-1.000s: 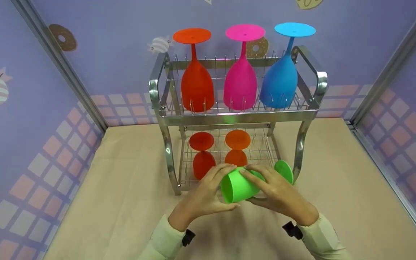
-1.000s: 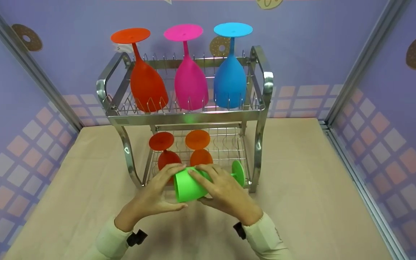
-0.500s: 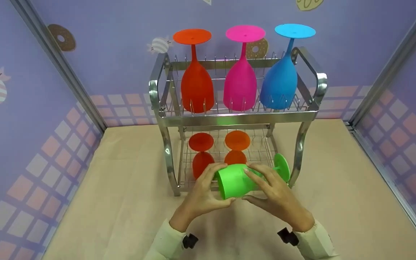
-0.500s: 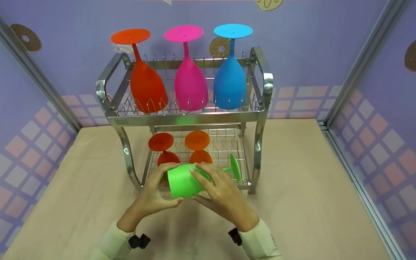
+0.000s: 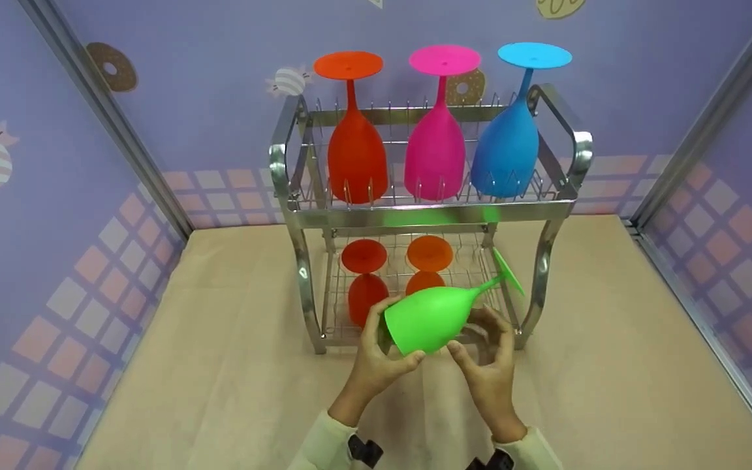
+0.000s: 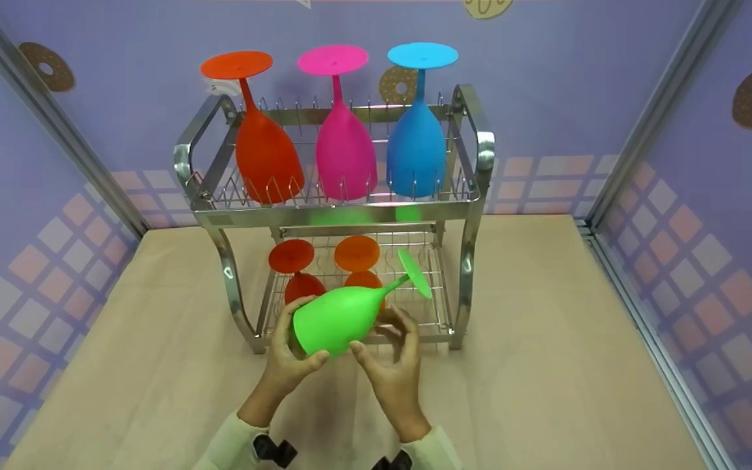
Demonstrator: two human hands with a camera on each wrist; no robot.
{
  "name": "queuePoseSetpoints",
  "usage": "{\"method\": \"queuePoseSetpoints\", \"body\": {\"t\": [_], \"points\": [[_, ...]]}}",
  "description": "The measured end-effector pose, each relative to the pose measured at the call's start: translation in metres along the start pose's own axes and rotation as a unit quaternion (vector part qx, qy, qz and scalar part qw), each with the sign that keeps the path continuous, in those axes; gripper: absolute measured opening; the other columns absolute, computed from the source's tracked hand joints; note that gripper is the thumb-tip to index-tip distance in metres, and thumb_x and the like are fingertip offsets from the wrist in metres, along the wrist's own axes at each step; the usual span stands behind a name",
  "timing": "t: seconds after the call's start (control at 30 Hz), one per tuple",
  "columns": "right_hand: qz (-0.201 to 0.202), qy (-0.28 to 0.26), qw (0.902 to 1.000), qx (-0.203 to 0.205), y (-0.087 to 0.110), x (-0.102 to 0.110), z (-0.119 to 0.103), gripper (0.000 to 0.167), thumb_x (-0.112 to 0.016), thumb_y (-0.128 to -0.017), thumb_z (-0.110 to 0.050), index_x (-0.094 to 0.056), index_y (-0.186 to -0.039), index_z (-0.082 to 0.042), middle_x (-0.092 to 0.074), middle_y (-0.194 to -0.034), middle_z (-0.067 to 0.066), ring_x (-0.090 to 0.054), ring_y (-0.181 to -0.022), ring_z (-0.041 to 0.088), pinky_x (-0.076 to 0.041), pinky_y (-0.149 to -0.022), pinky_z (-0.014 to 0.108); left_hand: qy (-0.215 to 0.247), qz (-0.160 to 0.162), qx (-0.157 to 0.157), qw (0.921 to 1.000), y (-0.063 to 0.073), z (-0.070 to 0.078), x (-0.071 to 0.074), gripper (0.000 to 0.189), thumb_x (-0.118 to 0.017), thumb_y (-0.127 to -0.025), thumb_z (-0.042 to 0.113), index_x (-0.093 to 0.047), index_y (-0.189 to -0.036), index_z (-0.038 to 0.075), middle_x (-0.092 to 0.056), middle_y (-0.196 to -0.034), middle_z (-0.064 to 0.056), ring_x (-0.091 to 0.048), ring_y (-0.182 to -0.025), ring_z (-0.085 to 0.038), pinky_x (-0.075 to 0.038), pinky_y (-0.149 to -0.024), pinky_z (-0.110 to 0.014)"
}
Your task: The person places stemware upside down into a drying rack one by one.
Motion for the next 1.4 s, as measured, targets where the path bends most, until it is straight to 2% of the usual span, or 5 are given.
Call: {"method": "queuePoseSetpoints", "body": {"t": [0.17,0.4,1.0,1.2,1.4], "points": [[-0.018,-0.057,0.9826,-0.176,0.006,-0.009,0.001,0.082,-0.065,-0.088,-0.002,-0.011,-0.151,-0.002,-0.027,-0.148,0.017,-0.035,-0.136,0.024,-0.044,-0.103,0.023,0.022,0.008,-0.020,0.9995,0.003,-0.002,-0.008,0.079,-0.076,-0.077,0.013,-0.030,-0.139,0.000,-0.040,-0.139,-0.018,-0.048,-0.122,-0.030,-0.050,-0.098,-0.041],[-0.041,-0.079,0.9691,-0.230,0.008,-0.015,0.000,0.095,-0.066,-0.088,-0.010,0.002,-0.154,-0.007,-0.018,-0.156,0.018,-0.025,-0.143,0.031,-0.044,-0.103,0.025,0.034,-0.006,-0.037,0.9987,0.006,-0.005,-0.014,0.076,-0.074,-0.077,0.008,-0.029,-0.139,0.000,-0.040,-0.139,-0.015,-0.047,-0.123,-0.025,-0.048,-0.100,-0.040],[-0.028,0.001,0.9768,-0.212,0.005,-0.011,0.004,0.088,-0.069,-0.083,0.003,-0.014,-0.152,-0.007,-0.033,-0.146,0.016,-0.046,-0.127,0.018,-0.049,-0.098,0.028,-0.040,-0.027,-0.004,0.9989,0.011,-0.007,-0.004,0.085,-0.075,-0.082,0.017,-0.023,-0.150,0.016,-0.028,-0.156,-0.004,-0.036,-0.139,-0.027,-0.038,-0.111,-0.039],[-0.028,0.109,0.9834,-0.142,0.001,0.001,0.015,0.093,-0.079,-0.075,0.000,-0.024,-0.149,-0.003,-0.040,-0.142,0.017,-0.051,-0.122,0.015,-0.049,-0.098,0.027,-0.092,0.024,-0.050,0.9942,0.009,-0.006,0.015,0.067,-0.061,-0.090,0.004,-0.029,-0.148,0.005,-0.038,-0.149,-0.015,-0.040,-0.136,-0.030,-0.035,-0.113,-0.042],[-0.027,0.172,0.9828,-0.063,-0.009,0.018,0.029,0.098,-0.084,-0.069,-0.001,-0.026,-0.148,-0.003,-0.035,-0.145,0.018,-0.045,-0.127,0.030,-0.048,-0.099,0.045,-0.171,0.120,-0.101,0.9728,0.005,-0.004,0.041,0.053,-0.060,-0.089,-0.007,-0.043,-0.139,-0.004,-0.048,-0.138,-0.025,-0.048,-0.128,-0.033,-0.038,-0.109,-0.030]]}}
Point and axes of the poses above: each hand's wrist, its own y-axis away from the middle knuckle, its own x-axis out of the back of the hand, z = x × y, the point moved 2 cm from there along -y, towards the middle knuckle
